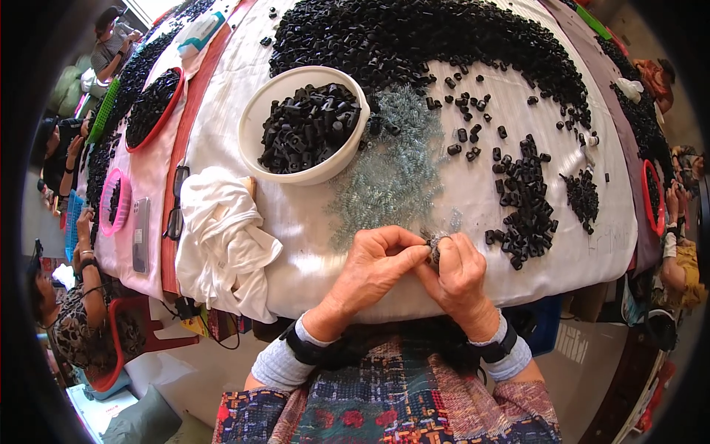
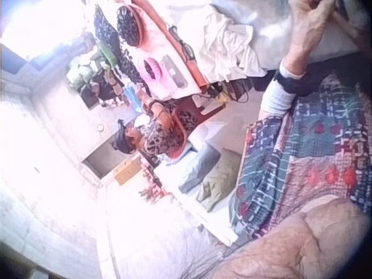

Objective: Sorting small black plastic shoe components on a table and placing them into a white bowl.

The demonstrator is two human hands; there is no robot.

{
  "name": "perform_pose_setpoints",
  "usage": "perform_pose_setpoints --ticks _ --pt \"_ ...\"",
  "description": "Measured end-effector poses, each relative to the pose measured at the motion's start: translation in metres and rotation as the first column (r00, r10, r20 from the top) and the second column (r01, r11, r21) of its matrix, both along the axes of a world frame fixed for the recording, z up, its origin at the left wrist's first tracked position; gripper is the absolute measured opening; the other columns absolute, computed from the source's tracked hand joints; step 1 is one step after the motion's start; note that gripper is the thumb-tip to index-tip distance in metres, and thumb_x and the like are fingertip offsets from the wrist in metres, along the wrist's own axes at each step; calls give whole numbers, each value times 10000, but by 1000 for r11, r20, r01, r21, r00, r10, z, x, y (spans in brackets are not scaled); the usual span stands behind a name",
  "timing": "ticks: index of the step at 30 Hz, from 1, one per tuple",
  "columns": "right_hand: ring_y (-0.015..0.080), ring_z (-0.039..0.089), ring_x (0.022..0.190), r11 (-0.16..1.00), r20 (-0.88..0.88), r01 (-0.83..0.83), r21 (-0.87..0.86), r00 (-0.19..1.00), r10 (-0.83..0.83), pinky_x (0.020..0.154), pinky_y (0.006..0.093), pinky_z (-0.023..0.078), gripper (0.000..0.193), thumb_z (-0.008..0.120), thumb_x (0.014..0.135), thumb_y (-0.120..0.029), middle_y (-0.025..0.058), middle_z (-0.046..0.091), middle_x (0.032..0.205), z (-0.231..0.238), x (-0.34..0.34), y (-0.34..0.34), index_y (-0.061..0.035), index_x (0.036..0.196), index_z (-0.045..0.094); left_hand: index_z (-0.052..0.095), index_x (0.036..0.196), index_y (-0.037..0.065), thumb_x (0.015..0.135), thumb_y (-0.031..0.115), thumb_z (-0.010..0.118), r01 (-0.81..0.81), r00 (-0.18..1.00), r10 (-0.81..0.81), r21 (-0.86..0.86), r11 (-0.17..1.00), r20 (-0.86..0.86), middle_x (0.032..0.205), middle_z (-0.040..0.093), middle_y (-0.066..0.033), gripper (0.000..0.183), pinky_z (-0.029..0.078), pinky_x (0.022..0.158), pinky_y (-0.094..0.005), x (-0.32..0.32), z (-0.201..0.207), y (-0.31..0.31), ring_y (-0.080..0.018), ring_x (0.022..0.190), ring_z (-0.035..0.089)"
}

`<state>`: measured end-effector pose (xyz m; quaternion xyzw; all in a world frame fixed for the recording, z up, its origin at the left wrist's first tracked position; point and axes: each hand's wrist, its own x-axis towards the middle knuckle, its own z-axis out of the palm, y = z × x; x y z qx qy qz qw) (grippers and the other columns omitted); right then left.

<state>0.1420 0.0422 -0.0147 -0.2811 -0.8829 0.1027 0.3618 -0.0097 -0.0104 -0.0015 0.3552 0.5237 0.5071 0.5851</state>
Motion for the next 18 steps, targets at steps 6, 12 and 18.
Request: perform_pose_setpoints --ticks 6,12,18 --pt "306 500 605 1000 -37 -21 -18 999 21 516 379 426 282 721 636 -49 144 483 701 -2 1 2 22 813 513 639 949 -32 831 75 660 35 998 -33 -27 999 56 869 654 -42 161 486 733 -211 -2 0 -1 -84 791 597" --pt "339 533 669 958 -192 -145 -247 977 98 561 374 450 265 673 643 -16 182 527 775 11 5 3 50 856 530 624 978 -30 846 87 651 22 973 -6 -64 998 229 901 658 -58 179 513 730 -239 -8 -1 -2 -113 788 624" --pt "232 562 634 863 -292 -114 -491 955 -40 561 313 451 213 653 730 -18 137 576 779 12 12 1 43 915 569 623 986 -29 864 99 633 52 973 -41 -41 998 225 898 661 -68 177 517 704 -242 -6 10 -1 -116 784 633"
